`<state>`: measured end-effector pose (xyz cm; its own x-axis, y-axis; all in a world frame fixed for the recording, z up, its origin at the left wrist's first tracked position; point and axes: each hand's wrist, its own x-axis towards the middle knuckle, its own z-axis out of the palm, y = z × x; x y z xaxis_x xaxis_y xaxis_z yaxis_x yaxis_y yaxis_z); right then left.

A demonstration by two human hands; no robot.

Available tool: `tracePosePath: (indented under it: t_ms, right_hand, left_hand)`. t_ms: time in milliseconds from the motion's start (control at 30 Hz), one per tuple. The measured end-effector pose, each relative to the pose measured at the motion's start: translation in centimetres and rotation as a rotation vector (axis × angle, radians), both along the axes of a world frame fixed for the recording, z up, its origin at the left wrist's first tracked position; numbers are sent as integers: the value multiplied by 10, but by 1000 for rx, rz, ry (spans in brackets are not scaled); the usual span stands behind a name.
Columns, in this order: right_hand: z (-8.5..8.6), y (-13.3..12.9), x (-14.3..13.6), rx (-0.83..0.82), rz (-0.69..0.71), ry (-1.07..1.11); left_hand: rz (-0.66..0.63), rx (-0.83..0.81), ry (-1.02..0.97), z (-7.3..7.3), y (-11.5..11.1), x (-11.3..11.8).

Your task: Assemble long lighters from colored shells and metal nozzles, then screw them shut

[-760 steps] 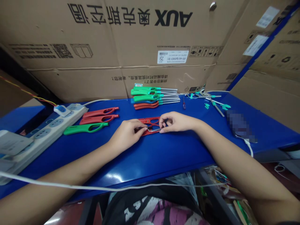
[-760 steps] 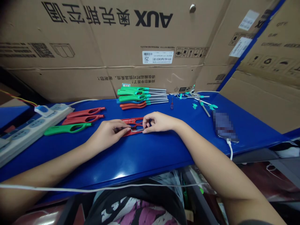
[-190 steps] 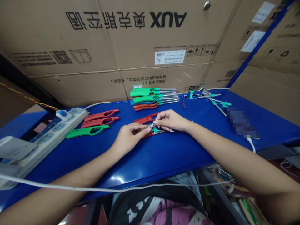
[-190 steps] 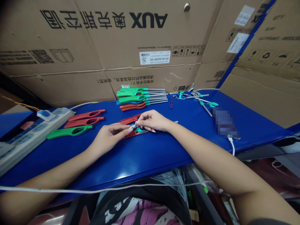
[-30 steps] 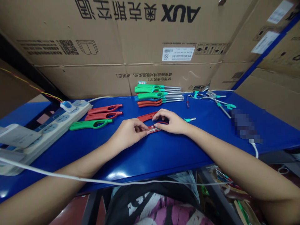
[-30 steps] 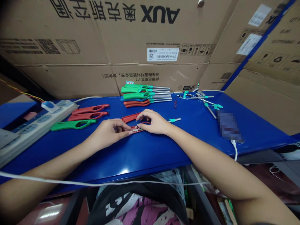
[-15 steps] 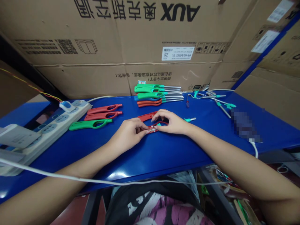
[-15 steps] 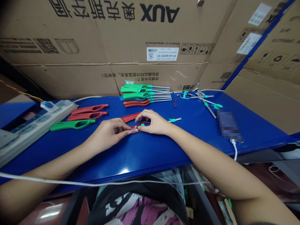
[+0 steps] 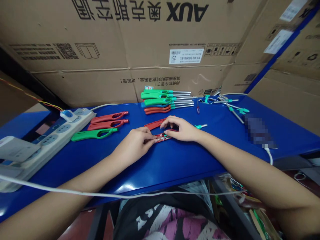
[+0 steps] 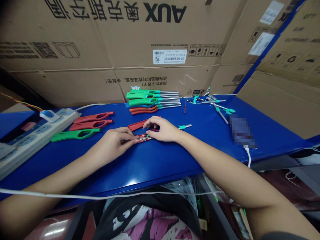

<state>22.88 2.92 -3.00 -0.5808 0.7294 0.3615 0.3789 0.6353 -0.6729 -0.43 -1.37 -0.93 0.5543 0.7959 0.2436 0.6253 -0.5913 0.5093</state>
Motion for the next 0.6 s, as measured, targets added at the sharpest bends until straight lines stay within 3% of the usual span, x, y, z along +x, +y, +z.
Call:
tracePosePath:
  t_ms: [133,267,400,600]
  right_hand:
    - [5,4,5,-53,-57,68]
    - [24,12,27,-24,-179,66]
    - [43,18,53,-77,-218,-135]
    - [43,15,60,-237,-145,-355]
  left_hand:
    - [-1,37,22,-2,-2,0]
    - [27,25,1,-1,-1,0]
    - [58,66,-32,4,-2,0]
    - [-117,135,60,-2,-5,2]
